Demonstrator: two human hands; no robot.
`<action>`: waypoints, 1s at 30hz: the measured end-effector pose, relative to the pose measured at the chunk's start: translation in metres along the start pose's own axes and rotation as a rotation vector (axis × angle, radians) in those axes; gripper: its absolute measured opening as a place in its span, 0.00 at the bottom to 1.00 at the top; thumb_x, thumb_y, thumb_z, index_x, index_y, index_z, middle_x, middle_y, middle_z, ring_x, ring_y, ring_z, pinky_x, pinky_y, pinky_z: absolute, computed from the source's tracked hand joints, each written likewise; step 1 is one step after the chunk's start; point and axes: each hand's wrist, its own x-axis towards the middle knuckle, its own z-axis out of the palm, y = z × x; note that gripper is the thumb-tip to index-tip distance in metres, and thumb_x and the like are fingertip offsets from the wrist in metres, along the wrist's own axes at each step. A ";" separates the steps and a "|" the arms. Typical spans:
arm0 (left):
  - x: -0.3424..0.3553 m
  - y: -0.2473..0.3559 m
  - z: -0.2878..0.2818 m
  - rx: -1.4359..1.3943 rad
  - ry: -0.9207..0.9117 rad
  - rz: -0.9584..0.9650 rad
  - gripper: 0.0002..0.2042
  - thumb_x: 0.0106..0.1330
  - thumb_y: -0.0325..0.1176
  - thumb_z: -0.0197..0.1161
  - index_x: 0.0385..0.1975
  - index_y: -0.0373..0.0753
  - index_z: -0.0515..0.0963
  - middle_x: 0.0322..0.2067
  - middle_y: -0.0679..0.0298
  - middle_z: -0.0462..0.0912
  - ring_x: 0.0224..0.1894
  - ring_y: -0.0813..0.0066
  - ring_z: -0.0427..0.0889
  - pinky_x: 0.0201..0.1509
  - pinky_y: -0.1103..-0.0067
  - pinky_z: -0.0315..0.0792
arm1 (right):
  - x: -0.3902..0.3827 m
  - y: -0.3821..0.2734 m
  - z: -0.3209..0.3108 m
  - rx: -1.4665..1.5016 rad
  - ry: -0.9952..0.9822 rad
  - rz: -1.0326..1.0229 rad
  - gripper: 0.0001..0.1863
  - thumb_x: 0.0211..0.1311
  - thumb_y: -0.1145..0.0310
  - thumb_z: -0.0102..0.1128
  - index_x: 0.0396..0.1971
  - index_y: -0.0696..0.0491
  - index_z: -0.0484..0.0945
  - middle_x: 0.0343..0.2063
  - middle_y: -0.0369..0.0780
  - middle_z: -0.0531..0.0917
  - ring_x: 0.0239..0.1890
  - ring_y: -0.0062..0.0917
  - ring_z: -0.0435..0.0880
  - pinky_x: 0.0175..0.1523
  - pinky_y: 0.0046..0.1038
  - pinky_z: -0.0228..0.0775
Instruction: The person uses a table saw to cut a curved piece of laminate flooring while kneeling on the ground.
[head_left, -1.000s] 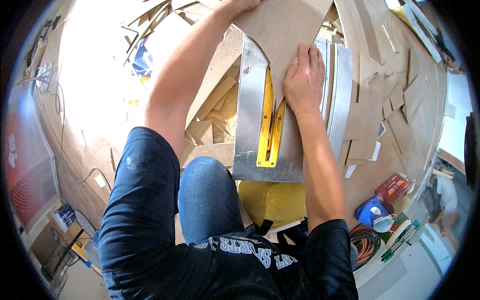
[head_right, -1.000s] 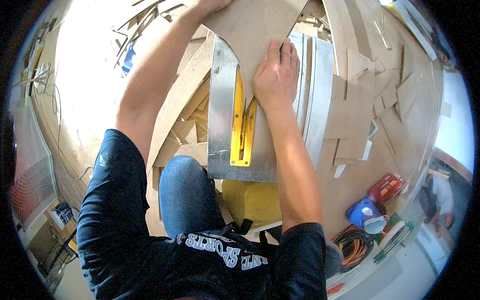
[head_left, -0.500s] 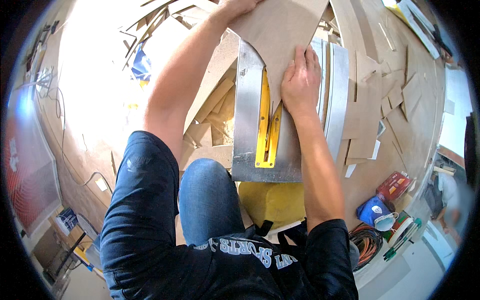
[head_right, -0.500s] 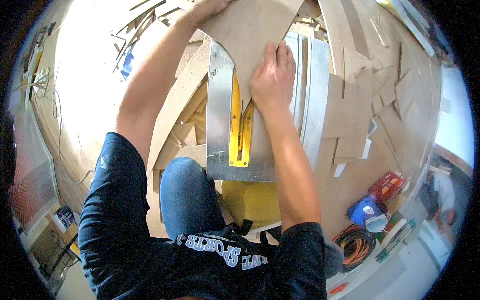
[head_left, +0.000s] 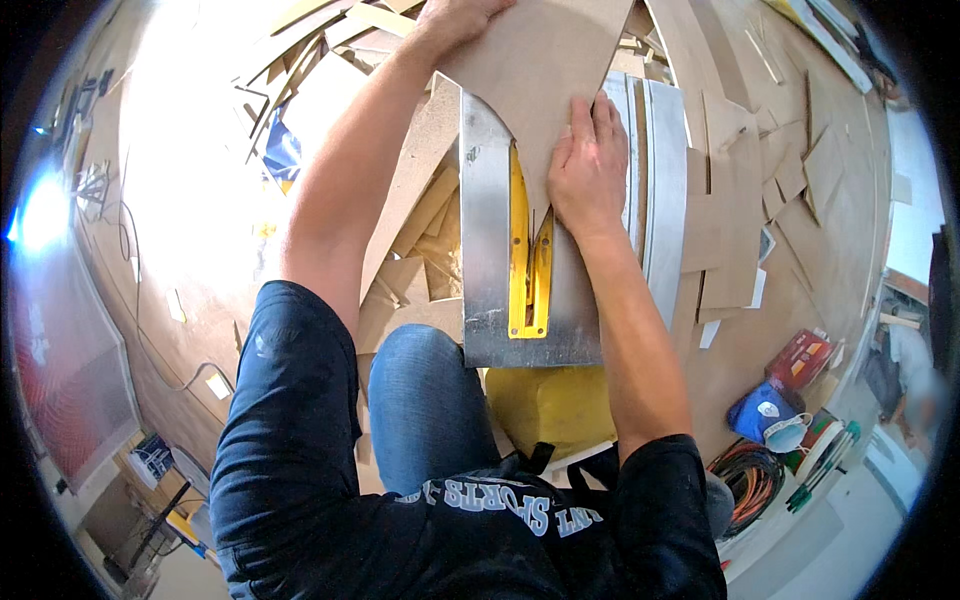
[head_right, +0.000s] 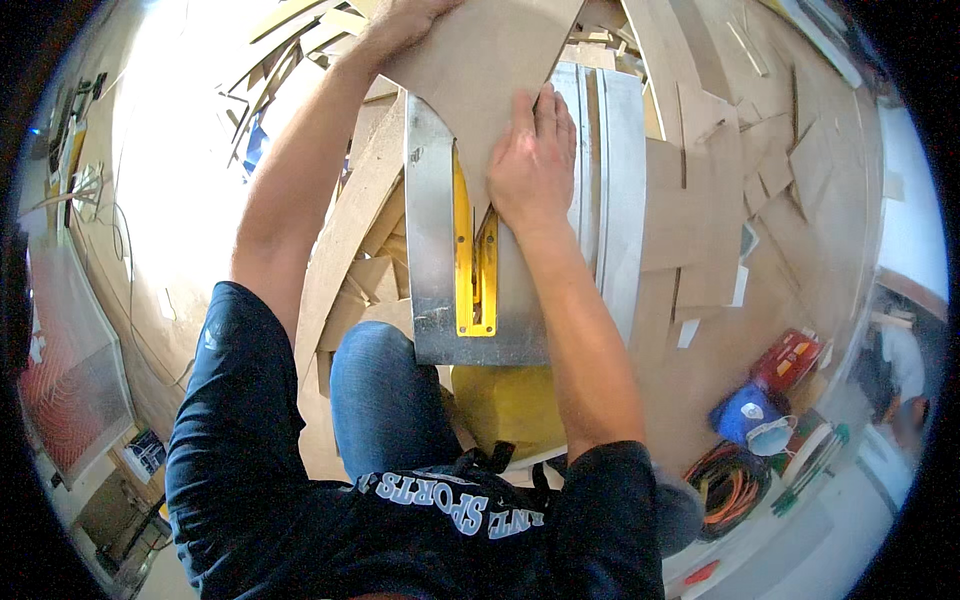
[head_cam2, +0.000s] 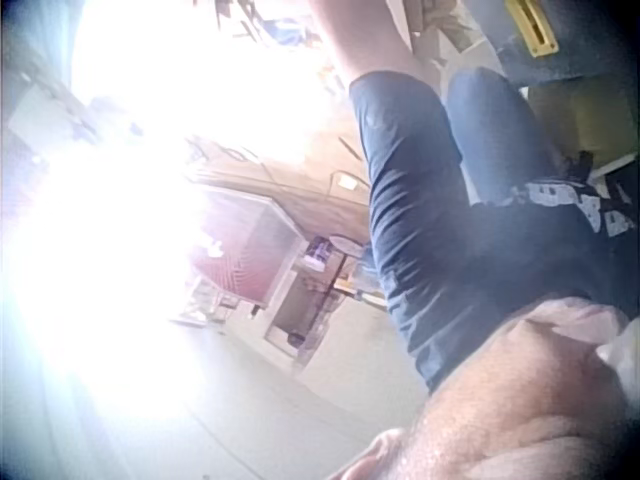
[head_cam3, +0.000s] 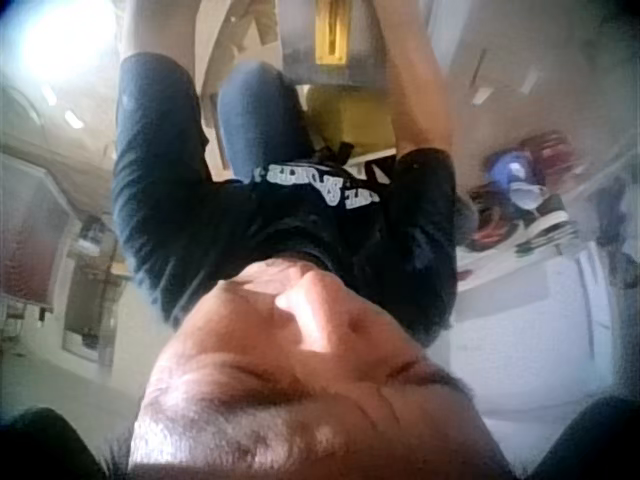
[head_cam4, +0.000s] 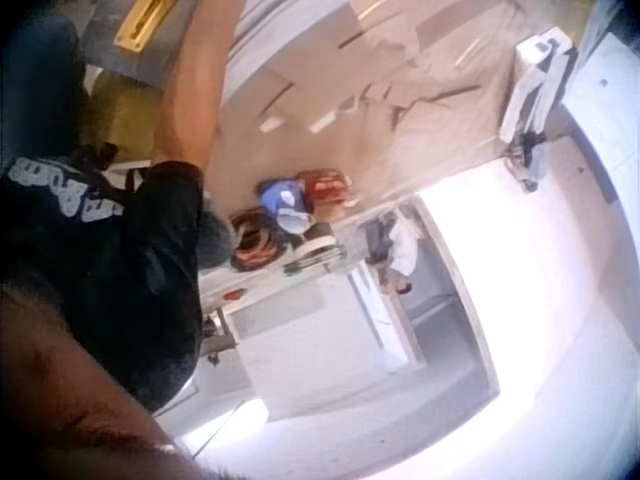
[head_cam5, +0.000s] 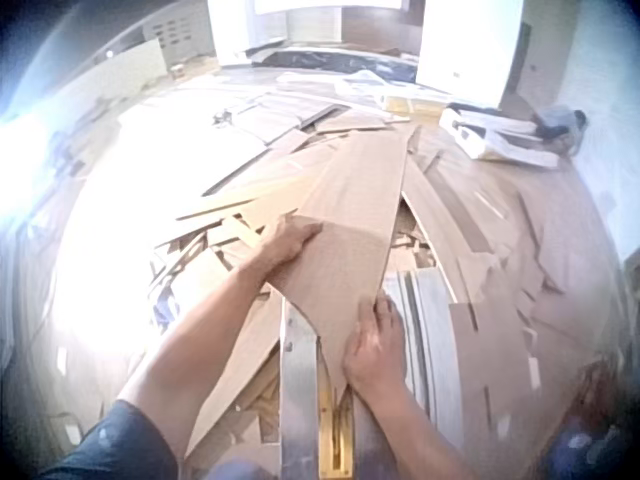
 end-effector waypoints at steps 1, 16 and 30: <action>0.000 0.001 -0.001 -0.051 -0.057 0.022 0.37 0.63 0.60 0.66 0.59 0.29 0.78 0.52 0.35 0.82 0.57 0.42 0.82 0.64 0.61 0.75 | -0.001 0.001 0.000 0.001 0.002 0.001 0.25 0.71 0.69 0.50 0.66 0.62 0.70 0.67 0.61 0.70 0.72 0.55 0.65 0.76 0.49 0.56; 0.003 -0.001 0.013 0.062 -0.037 -0.094 0.42 0.64 0.64 0.66 0.56 0.23 0.78 0.44 0.41 0.87 0.43 0.51 0.90 0.51 0.59 0.82 | 0.008 0.013 -0.004 0.234 0.045 0.016 0.25 0.67 0.70 0.50 0.62 0.63 0.73 0.65 0.64 0.70 0.69 0.59 0.66 0.74 0.51 0.57; 0.015 0.016 0.011 0.037 0.002 -0.089 0.39 0.63 0.66 0.67 0.46 0.24 0.84 0.44 0.41 0.87 0.47 0.48 0.89 0.53 0.63 0.81 | 0.020 0.023 -0.005 0.052 -0.037 0.029 0.25 0.71 0.68 0.49 0.67 0.57 0.70 0.69 0.59 0.67 0.74 0.54 0.63 0.77 0.51 0.53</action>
